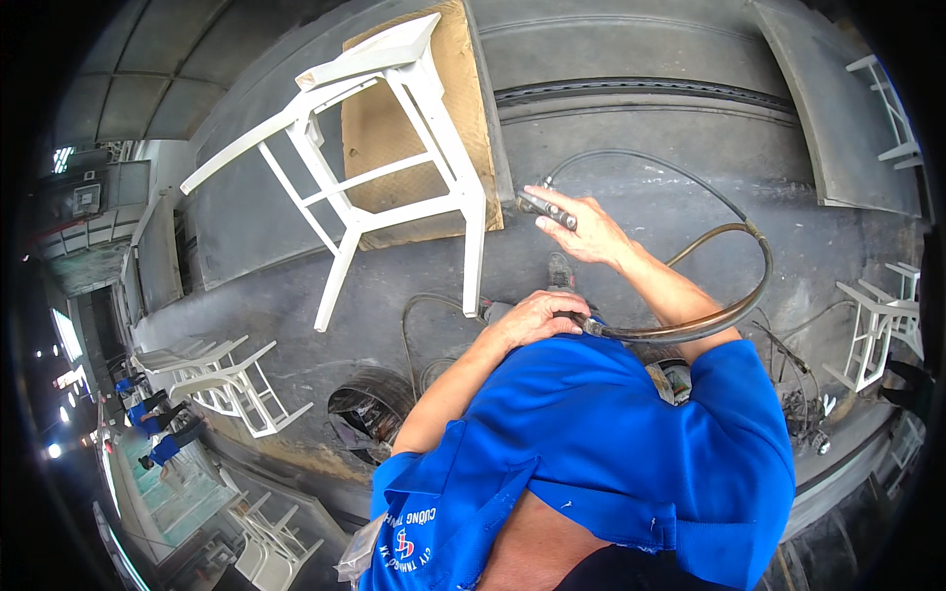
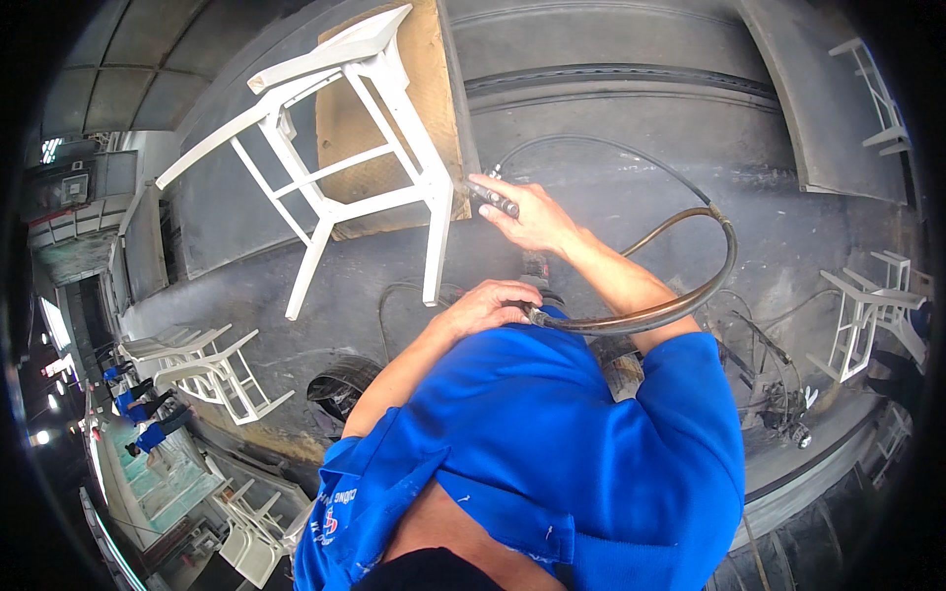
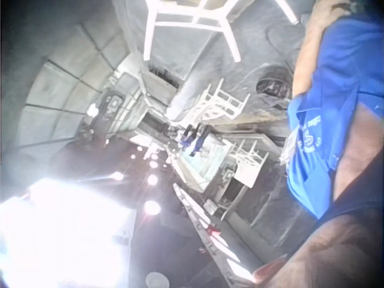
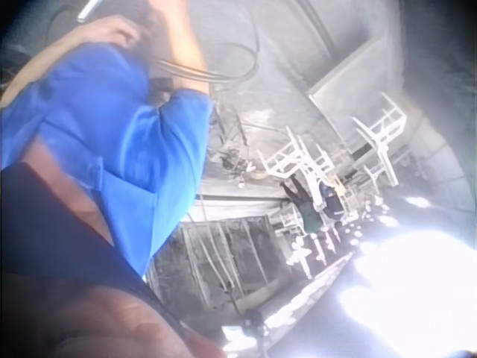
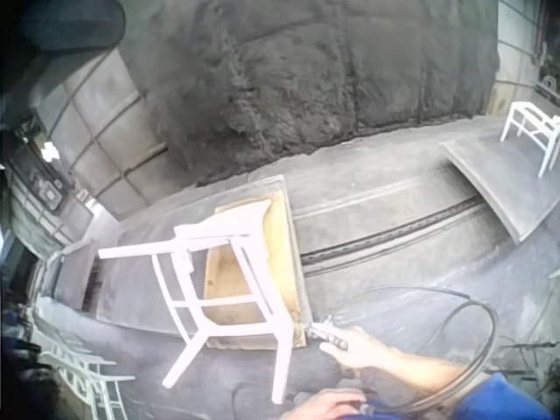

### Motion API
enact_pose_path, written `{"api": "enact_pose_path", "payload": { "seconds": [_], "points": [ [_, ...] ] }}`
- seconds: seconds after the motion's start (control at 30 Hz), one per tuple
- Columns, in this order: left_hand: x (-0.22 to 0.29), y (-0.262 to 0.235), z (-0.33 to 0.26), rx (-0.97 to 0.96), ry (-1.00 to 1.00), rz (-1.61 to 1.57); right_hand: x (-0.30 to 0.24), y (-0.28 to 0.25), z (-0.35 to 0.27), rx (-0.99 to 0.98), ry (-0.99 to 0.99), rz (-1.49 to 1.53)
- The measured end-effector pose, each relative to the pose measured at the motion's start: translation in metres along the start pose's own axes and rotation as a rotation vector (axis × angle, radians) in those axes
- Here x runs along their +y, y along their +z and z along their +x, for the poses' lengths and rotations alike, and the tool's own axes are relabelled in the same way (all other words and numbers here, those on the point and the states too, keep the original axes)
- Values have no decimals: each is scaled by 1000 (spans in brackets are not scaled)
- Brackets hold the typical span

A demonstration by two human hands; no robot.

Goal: The person picks up a white chair frame, places it on a board, and uses a spray gun to apply paint to the frame. They rotate the chair to cover different sides and then place it aside.

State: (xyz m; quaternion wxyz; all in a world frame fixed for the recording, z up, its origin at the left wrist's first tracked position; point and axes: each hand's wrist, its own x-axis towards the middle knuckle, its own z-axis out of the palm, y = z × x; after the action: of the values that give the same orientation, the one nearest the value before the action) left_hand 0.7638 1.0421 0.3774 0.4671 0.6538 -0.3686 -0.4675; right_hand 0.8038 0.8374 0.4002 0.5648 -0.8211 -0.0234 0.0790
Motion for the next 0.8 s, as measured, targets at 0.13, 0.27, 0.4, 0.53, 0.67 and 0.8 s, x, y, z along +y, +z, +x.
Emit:
{"api": "enact_pose_path", "payload": {
  "seconds": [0.13, 0.27, 0.4, 0.53, 0.67, 0.8],
  "points": [
    [-1, -1, -4, 14, 15, -16, -20, -10, 20, 75, -78, 8],
    [-5, -2, -8, 7, 26, -40, -46, -23, 36, 244, -247, 42],
    [-9, -4, -13, 2, 33, -55, -60, -32, 42, 337, -354, 70],
    [-12, -6, -16, -7, 20, -34, -55, -31, 40, 295, -298, 59],
    [-12, -9, -19, -20, 20, -13, -43, -19, 24, 204, -219, 20],
    [-11, -11, -24, -12, 14, -9, -34, -11, -1, 33, 40, -21]
  ]
}}
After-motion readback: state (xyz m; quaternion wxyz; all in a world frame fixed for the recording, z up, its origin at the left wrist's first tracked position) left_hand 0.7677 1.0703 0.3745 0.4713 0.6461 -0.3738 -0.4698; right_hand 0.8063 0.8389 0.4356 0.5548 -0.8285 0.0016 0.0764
